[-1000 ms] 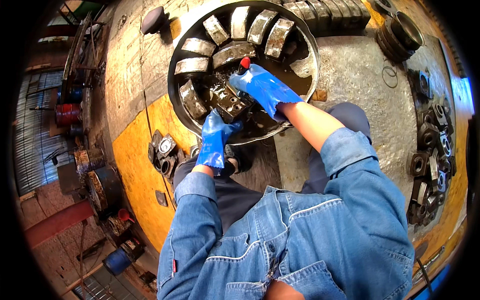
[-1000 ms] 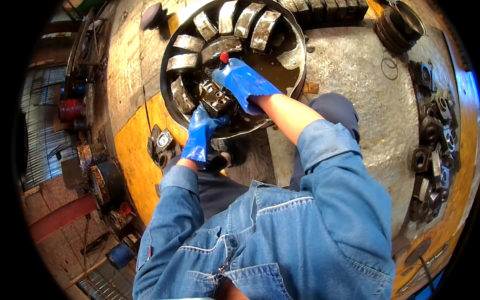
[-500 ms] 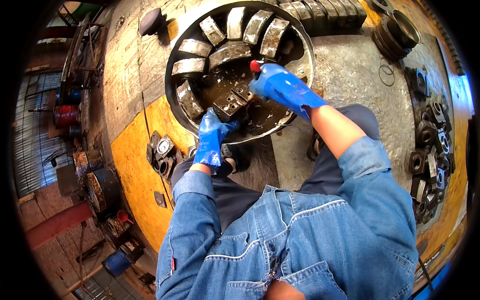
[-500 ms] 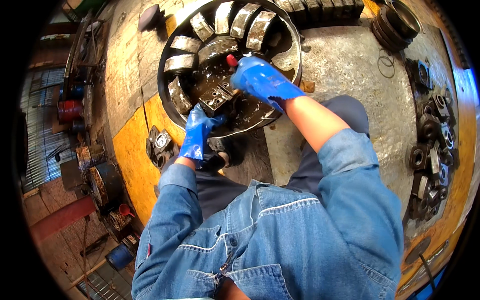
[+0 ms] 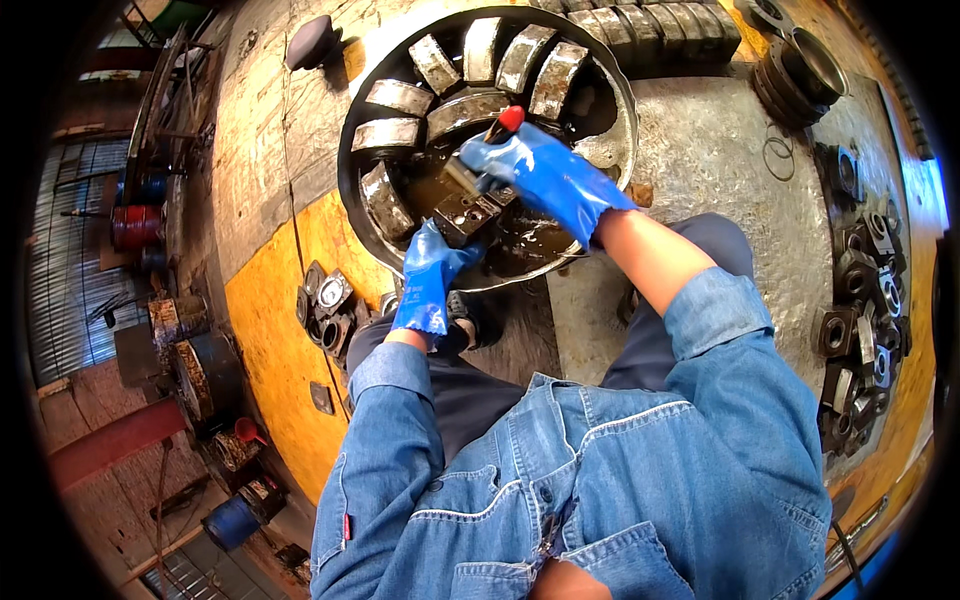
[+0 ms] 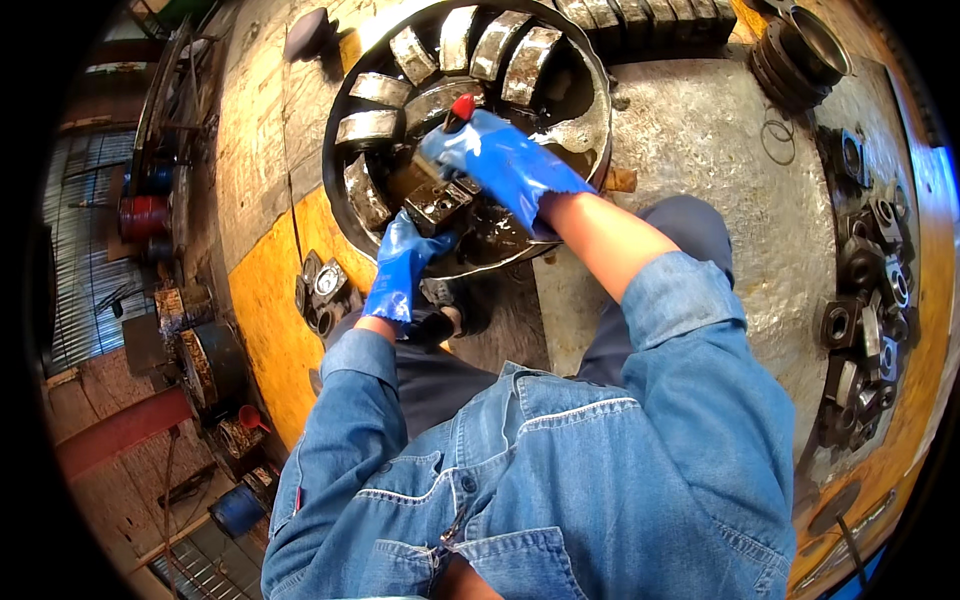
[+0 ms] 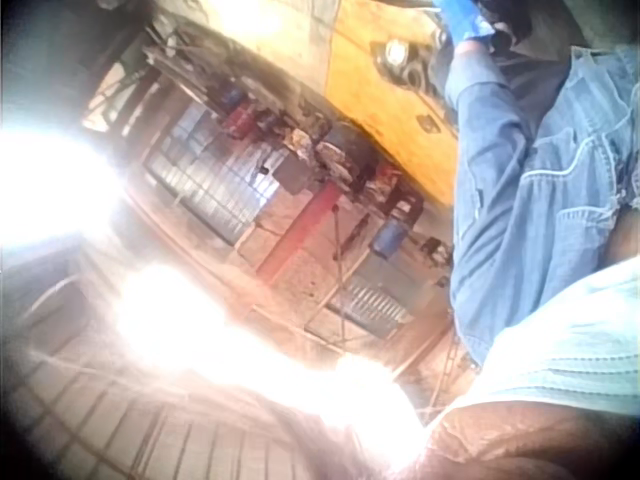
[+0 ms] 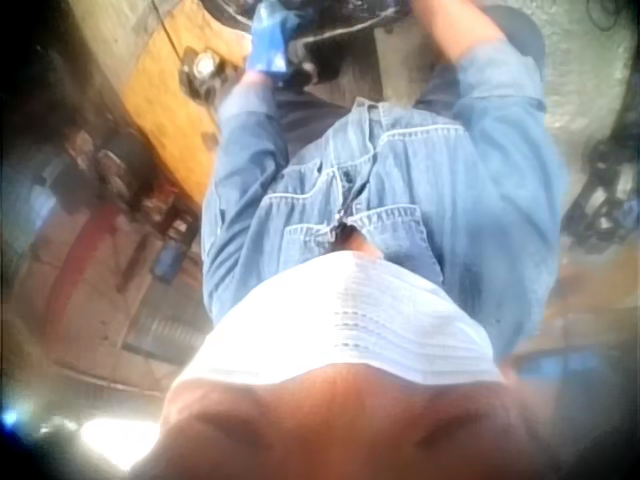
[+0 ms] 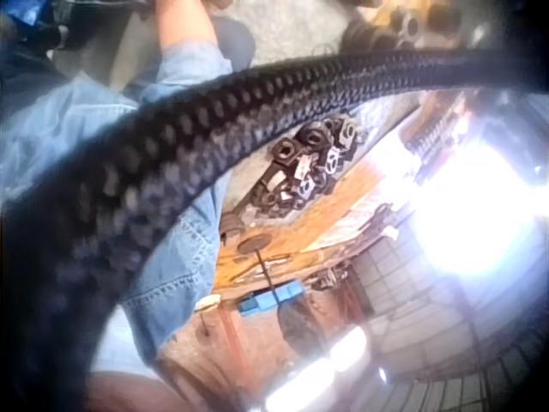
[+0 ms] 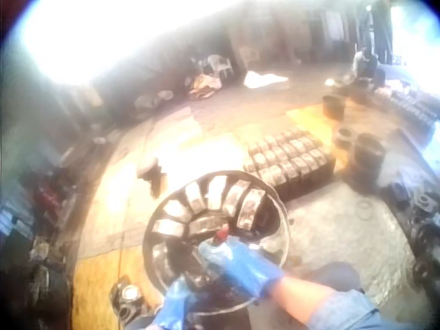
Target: The person uses a brush to scrub metal components inside a circular container filled with liquid. They pick up individual parts, clean them with the brush, and set them aside on the floor.
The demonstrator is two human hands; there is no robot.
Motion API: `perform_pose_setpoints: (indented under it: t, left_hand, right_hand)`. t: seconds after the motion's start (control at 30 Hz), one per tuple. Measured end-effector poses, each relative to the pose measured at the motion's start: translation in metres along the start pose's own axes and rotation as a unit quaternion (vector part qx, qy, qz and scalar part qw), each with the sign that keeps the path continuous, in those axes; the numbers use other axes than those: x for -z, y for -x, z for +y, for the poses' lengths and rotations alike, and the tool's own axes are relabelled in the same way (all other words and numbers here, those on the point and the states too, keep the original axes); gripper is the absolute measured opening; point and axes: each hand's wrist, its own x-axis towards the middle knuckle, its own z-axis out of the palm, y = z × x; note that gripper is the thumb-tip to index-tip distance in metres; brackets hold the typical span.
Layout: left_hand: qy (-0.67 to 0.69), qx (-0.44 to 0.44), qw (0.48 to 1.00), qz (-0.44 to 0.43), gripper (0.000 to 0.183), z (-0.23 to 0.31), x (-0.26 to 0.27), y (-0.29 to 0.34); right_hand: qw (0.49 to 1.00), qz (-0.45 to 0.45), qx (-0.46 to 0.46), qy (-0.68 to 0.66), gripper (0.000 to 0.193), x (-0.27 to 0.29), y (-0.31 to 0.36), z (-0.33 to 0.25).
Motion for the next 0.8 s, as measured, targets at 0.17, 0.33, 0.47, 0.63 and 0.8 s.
perform_pose_setpoints:
  t: [0.17,0.33,0.47,0.63,0.8]
  left_hand:
    - [-0.007,0.010,1.000,-0.017,0.081,-0.005,0.005,0.001]
    - [-0.012,0.050,0.998,-0.038,0.081,-0.010,0.005,-0.004]
    - [-0.007,0.030,0.999,-0.031,0.080,0.005,0.006,-0.002]
    - [0.044,-0.015,0.998,-0.047,0.080,-0.002,0.006,-0.002]
    - [0.038,0.018,0.999,-0.013,0.077,-0.003,0.002,0.001]
  right_hand:
    - [0.998,-0.059,0.008,-0.002,0.054,-0.010,0.007,0.012]
    - [0.967,-0.091,-0.152,0.181,0.036,-0.005,-0.027,0.003]
    - [0.996,-0.083,-0.037,0.007,0.033,-0.020,-0.020,0.021]
    - [0.986,-0.134,-0.055,0.089,0.030,-0.013,-0.013,0.016]
    - [0.949,-0.046,-0.113,0.291,0.028,-0.003,-0.038,0.025]
